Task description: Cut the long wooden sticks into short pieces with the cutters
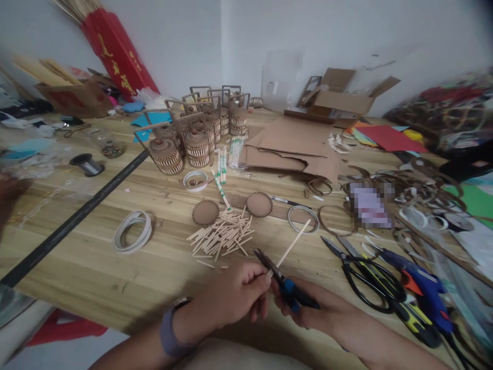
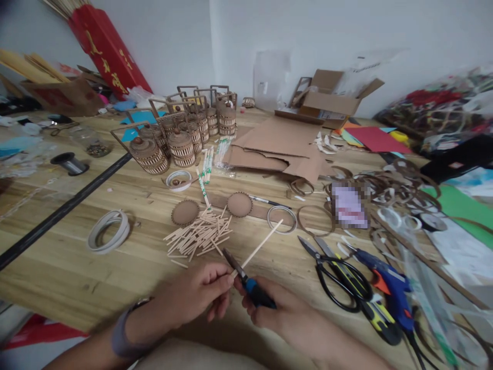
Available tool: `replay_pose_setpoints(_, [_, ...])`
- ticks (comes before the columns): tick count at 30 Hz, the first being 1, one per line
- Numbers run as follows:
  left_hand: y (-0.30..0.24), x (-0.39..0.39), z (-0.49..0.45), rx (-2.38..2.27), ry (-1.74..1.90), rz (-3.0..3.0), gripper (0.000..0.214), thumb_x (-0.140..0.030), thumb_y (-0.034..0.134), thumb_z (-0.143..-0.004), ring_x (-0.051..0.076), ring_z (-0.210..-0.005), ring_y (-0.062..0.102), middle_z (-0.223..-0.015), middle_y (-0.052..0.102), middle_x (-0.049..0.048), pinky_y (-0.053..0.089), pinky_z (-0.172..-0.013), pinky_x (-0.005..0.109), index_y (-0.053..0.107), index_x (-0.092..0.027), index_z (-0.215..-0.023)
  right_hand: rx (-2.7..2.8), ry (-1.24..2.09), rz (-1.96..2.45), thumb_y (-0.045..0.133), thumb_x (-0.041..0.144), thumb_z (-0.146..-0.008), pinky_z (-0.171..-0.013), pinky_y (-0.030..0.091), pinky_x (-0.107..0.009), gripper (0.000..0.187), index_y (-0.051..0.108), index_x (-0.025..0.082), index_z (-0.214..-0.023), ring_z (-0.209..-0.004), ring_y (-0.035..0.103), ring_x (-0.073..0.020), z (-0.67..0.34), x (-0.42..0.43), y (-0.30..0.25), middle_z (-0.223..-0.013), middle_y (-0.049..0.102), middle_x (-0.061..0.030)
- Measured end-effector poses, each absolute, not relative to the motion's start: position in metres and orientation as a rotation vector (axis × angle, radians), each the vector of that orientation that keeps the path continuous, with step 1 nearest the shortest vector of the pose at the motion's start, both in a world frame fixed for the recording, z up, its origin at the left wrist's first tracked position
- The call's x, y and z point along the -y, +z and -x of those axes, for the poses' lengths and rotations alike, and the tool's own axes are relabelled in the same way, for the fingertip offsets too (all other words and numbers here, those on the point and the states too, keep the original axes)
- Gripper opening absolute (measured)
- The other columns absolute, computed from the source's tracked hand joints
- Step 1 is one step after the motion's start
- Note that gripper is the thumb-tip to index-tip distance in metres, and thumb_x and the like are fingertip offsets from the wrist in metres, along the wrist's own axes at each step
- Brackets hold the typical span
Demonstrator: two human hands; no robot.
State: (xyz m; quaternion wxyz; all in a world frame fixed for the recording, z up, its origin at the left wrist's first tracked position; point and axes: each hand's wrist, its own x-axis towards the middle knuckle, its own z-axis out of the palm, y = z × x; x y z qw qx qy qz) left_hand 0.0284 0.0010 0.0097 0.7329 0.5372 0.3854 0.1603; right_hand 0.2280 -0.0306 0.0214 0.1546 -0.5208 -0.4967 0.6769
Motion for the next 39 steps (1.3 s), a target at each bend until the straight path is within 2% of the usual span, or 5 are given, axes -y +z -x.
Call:
replay_pose_setpoints(4, [0.0083, -0.0014, -0.0273, -0.864, 0.349, -1.225, 0.046, -0.059, 0.041, -0.089, 0.007, -0.043, 0.038, -0.054, 0.050, -0.0058, 0.029, -0.045, 0.021, 0.058, -0.016, -0.084, 1.451, 1.876, 1.545, 0.053, 0.026, -0.063, -0.068, 0.038, -0.031, 0.034, 0.059, 0.017, -0.095, -0.077, 0.048, -0.0189, -0.2238, 0.0312, 0.0209, -0.082, 0.056, -0.0021])
replay_pose_setpoints(10, [0.0042, -0.0016, -0.0236, -0.909, 0.315, -1.304, 0.042, -0.053, 0.038, -0.093, 0.009, -0.048, 0.040, -0.059, 0.051, -0.0056, 0.031, -0.048, 0.022, 0.058, -0.016, -0.088, 1.499, 1.774, 1.635, 0.052, 0.030, -0.064, -0.069, 0.037, -0.032, 0.028, 0.055, 0.017, -0.089, -0.077, 0.045, -0.0196, -0.2191, 0.0318, 0.0211, -0.079, 0.052, -0.0020])
replay_pose_setpoints(17, [0.0120, -0.0056, -0.0214, -0.897, 0.272, -1.368, 0.036, -0.049, 0.035, -0.094, 0.009, -0.051, 0.041, -0.060, 0.052, -0.0050, 0.033, -0.055, 0.024, 0.050, -0.019, -0.079, 1.416, 1.952, 1.432, 0.055, 0.028, -0.066, -0.076, 0.036, -0.033, 0.033, 0.055, 0.017, -0.097, -0.087, 0.047, -0.0210, -0.2240, 0.0300, 0.0185, -0.091, 0.056, -0.0039])
replay_pose_setpoints(29, [0.0067, -0.0028, -0.0247, -0.858, 0.338, -1.164, 0.041, -0.056, 0.044, -0.087, 0.009, -0.047, 0.033, -0.053, 0.044, -0.0074, 0.027, -0.053, 0.025, 0.058, -0.017, -0.086, 1.253, 2.052, 1.363, 0.057, 0.024, -0.065, -0.073, 0.034, -0.031, 0.039, 0.058, 0.019, -0.104, -0.087, 0.046, -0.0194, -0.2271, 0.0348, 0.0181, -0.092, 0.056, -0.0021])
replay_pose_setpoints(39, [0.0041, 0.0001, -0.0260, -0.917, 0.358, -1.266, 0.040, -0.052, 0.040, -0.091, 0.009, -0.049, 0.032, -0.056, 0.044, -0.0066, 0.026, -0.052, 0.025, 0.057, -0.018, -0.082, 1.449, 1.847, 1.506, 0.058, 0.026, -0.069, -0.064, 0.035, -0.029, 0.023, 0.057, 0.018, -0.091, -0.071, 0.041, -0.0155, -0.2202, 0.0343, 0.0136, -0.076, 0.049, 0.0010])
